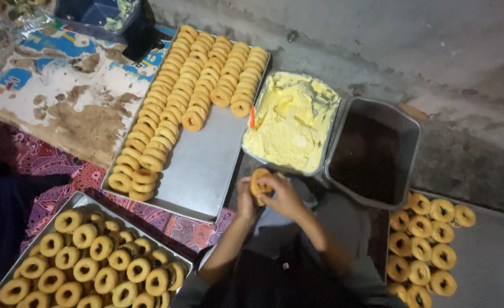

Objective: The person fills ring-shaped pastries with a yellow cream by hand, then dips them into a dark liquid and places them on a tray. The process is repeated continuously throughout the clip.

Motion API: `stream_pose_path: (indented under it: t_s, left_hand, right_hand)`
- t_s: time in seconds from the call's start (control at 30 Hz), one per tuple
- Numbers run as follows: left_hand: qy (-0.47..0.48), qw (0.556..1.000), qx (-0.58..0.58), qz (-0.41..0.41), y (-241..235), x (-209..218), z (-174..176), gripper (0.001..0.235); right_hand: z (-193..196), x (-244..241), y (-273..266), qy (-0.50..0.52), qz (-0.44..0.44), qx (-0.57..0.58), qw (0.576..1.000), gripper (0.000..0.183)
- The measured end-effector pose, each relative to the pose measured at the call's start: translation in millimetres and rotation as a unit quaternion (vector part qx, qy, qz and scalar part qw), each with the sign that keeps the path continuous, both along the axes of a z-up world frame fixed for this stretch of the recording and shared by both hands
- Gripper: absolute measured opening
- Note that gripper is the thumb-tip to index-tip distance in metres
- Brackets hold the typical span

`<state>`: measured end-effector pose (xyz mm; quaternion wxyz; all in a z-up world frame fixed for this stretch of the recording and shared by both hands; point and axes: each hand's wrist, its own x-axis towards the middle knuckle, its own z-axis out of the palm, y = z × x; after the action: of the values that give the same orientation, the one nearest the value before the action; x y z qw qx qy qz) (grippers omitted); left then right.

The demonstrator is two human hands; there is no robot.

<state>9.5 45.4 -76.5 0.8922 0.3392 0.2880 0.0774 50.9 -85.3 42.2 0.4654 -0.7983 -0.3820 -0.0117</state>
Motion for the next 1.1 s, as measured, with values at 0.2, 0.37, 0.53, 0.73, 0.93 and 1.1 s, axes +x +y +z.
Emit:
stream_pose_path:
  t_s: [0.2, 0.37, 0.53, 0.73, 0.93, 1.1]
  left_hand:
    - [-0.052, 0.994, -0.092, 0.01, 42.6, 35.2, -26.6, 0.04]
    - [-0.046, 0.991, -0.125, 0.021, 59.3, 53.4, -16.1, 0.045]
    - [-0.055, 0.991, -0.12, 0.001, 50.7, 60.5, -3.7, 0.056]
    - [-0.112, 0.986, -0.122, 0.016, 43.9, 50.8, 1.2, 0.049]
    - [-0.149, 0.986, -0.079, -0.011, 31.2, 47.8, 12.7, 0.045]
    - [-0.177, 0.977, -0.114, -0.019, 21.8, 41.9, 23.5, 0.043]
  right_hand:
    - [-36.9, 117.1, 48.7, -0.103, -0.127, -0.025, 0.986, 0.033]
    - [-41.8, 97.4, 53.7, -0.042, -0.121, -0.004, 0.992, 0.026]
    - [-28.2, 85.0, 43.6, -0.074, -0.03, 0.016, 0.997, 0.029]
    - [-8.7, 114.5, 35.7, -0.066, -0.105, -0.013, 0.992, 0.026]
    - [9.4, 71.0, 28.1, -0.073, -0.05, 0.011, 0.996, 0.032]
    - [24.8, 68.6, 12.5, -0.053, -0.042, 0.01, 0.998, 0.033]
